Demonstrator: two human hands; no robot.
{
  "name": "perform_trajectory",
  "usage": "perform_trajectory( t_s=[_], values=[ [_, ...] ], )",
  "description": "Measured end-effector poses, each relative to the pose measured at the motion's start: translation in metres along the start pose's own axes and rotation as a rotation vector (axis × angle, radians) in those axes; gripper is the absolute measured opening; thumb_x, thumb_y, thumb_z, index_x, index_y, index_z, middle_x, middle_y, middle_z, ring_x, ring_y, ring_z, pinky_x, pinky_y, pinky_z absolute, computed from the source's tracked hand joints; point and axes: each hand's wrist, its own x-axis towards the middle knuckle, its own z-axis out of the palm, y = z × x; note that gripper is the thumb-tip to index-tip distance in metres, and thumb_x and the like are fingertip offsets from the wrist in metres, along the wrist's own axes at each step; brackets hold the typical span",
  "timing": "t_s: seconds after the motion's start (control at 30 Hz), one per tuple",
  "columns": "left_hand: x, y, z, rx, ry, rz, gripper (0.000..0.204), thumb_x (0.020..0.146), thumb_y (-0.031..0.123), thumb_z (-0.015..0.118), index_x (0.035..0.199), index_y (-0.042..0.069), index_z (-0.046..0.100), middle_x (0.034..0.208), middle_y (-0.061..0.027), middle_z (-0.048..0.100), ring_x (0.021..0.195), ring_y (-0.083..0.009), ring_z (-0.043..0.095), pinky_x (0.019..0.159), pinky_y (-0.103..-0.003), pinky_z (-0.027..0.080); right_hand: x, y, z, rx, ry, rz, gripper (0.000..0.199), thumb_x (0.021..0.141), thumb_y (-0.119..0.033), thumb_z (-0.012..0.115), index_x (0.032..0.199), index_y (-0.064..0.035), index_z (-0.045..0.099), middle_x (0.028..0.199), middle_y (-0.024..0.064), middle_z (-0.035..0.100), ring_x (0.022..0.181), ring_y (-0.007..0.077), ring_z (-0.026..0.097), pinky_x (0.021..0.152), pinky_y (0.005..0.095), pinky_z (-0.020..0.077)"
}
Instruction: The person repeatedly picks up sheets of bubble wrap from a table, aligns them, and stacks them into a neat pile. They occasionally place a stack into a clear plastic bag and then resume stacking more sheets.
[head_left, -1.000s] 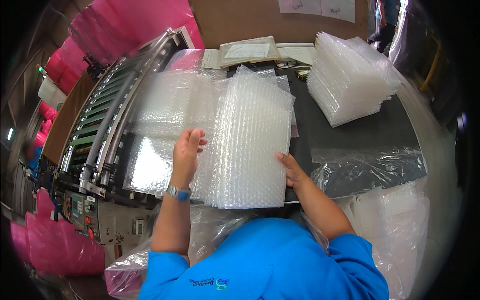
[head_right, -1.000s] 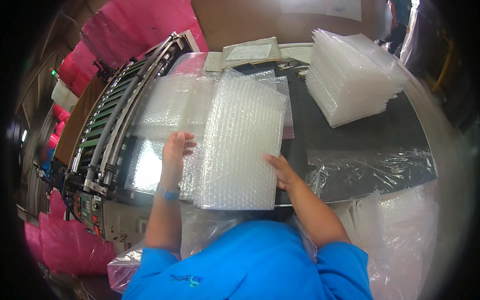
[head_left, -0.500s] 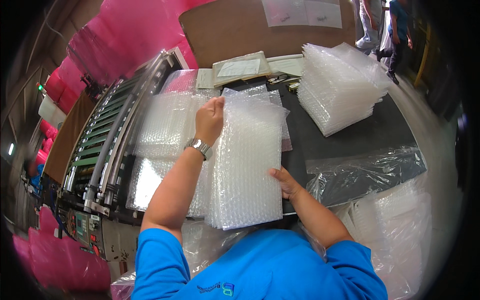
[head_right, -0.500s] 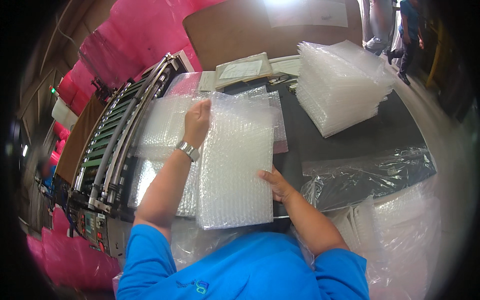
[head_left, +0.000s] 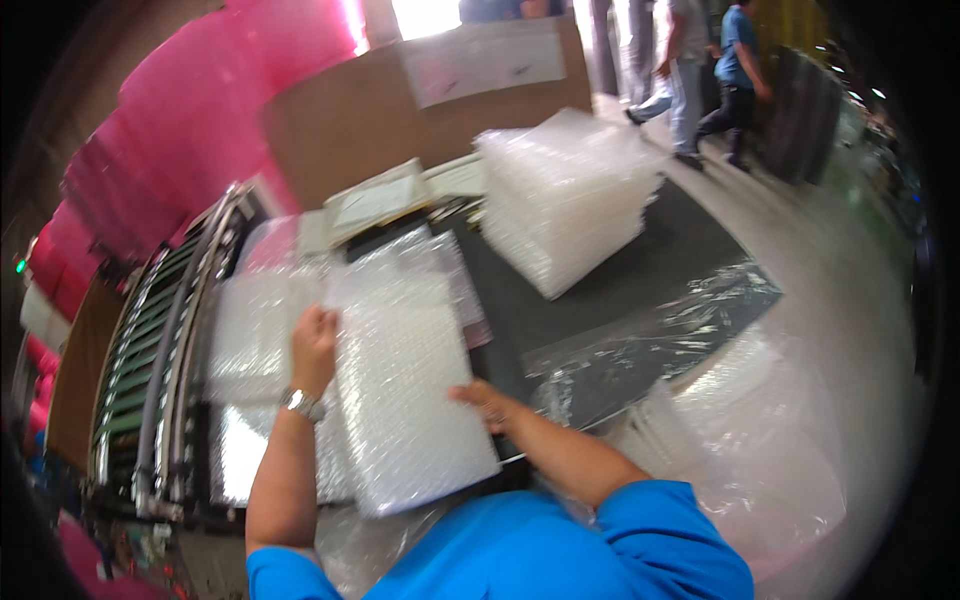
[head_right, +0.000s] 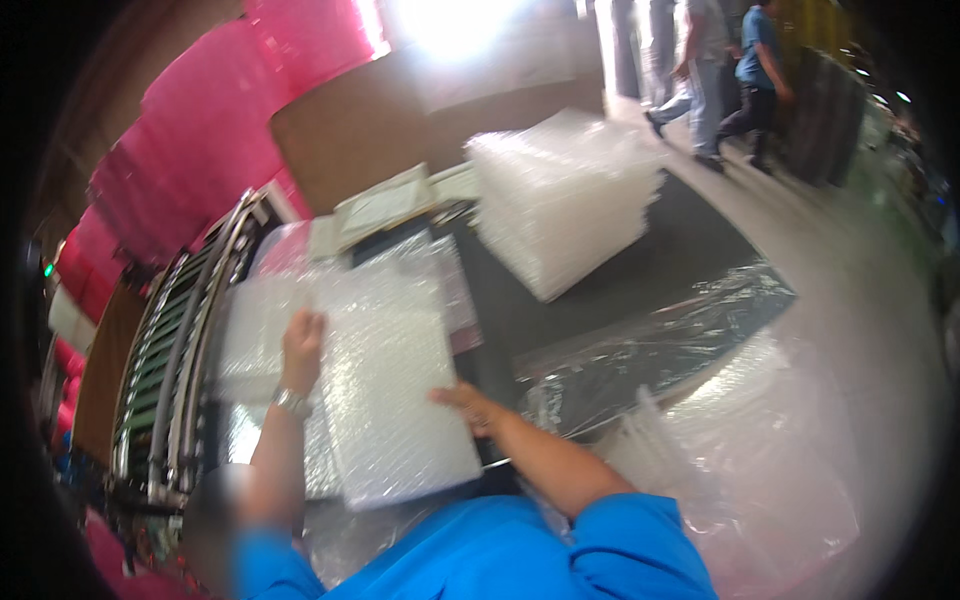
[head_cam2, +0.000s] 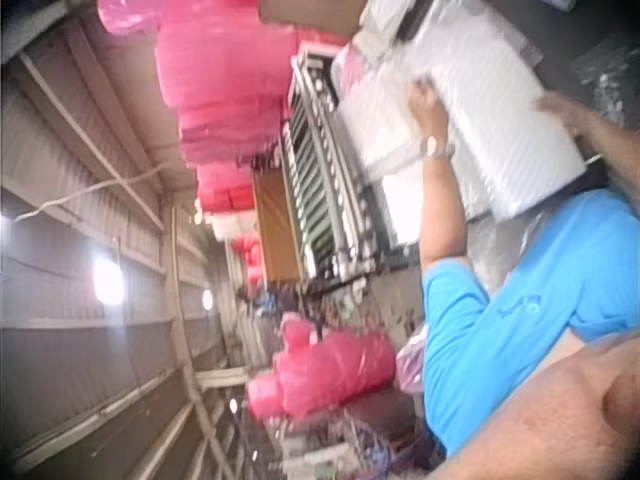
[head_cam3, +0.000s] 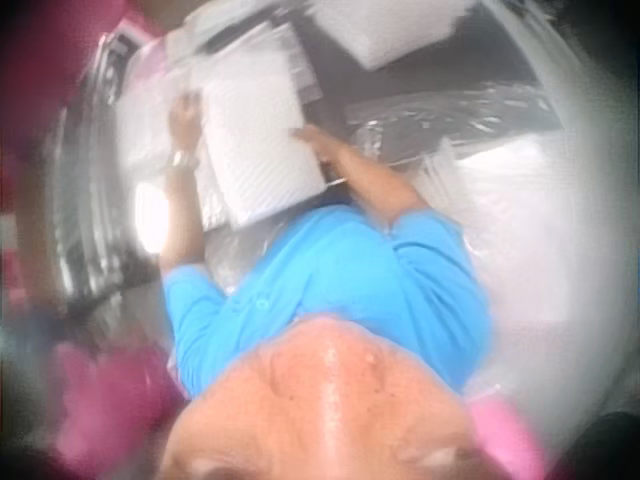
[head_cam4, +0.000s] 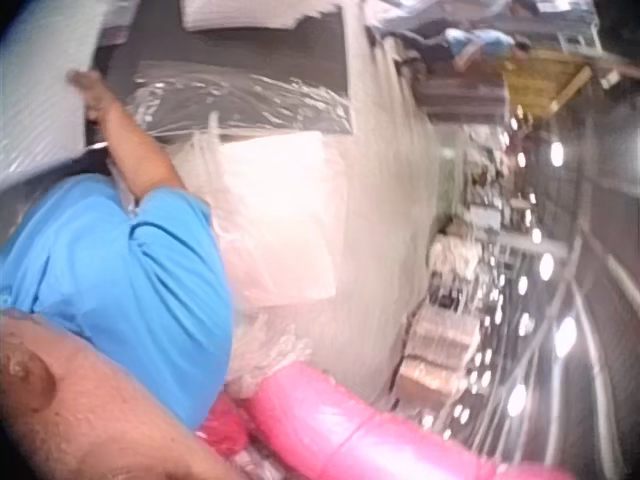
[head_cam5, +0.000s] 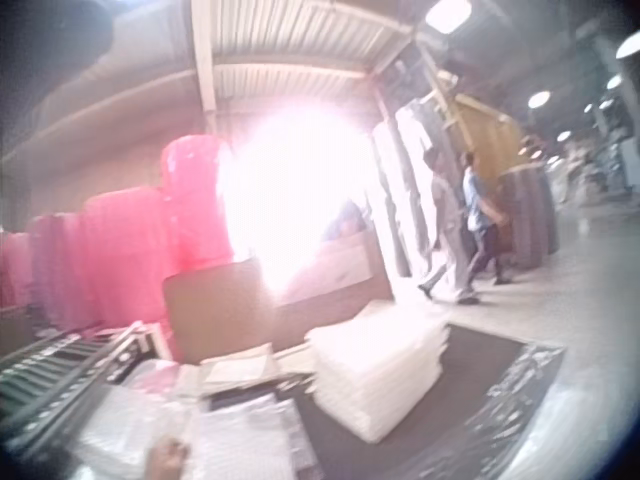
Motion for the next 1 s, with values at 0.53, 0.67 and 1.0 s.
perform_trajectory(
  t_s=[0.53,0.67,1.0],
  values=[
    [-0.144,0.028,-0.002,-0.935,-0.059,-0.616,0.060,0.090,0.040,0.039,0.134,0.001,0.026,0.138,-0.0160,0.026,0.120,-0.0264,0.036,0.099,-0.037,0.030,0.000,-0.001,0.012,-0.129,0.022,-0.174,0.088,0.073,-0.033,0.069,0.138,-0.0122,0.013,0.130,0.0114,0.034,0.119,0.0251,0.036,0.097,0.0396,0.0316],
    [-0.155,0.030,0.000,-0.865,-0.049,-0.639,0.060,0.090,0.039,0.040,0.133,0.001,0.026,0.138,-0.0161,0.026,0.120,-0.0263,0.036,0.099,-0.037,0.030,-0.003,-0.010,0.030,-0.184,0.028,-0.196,0.093,0.071,-0.031,0.071,0.138,-0.0083,0.010,0.130,0.0128,0.033,0.119,0.0253,0.035,0.098,0.0384,0.0300],
    [-0.142,0.024,-0.014,-0.769,0.145,-0.618,0.060,0.089,0.037,0.044,0.133,0.001,0.027,0.137,-0.0164,0.027,0.120,-0.0262,0.035,0.099,-0.037,0.031,-0.012,-0.034,0.102,-0.808,-0.327,-0.265,0.111,0.064,-0.041,0.075,0.138,-0.0053,0.000,0.133,0.0202,0.027,0.123,0.0273,0.030,0.101,0.0387,0.0267]
  ],
)
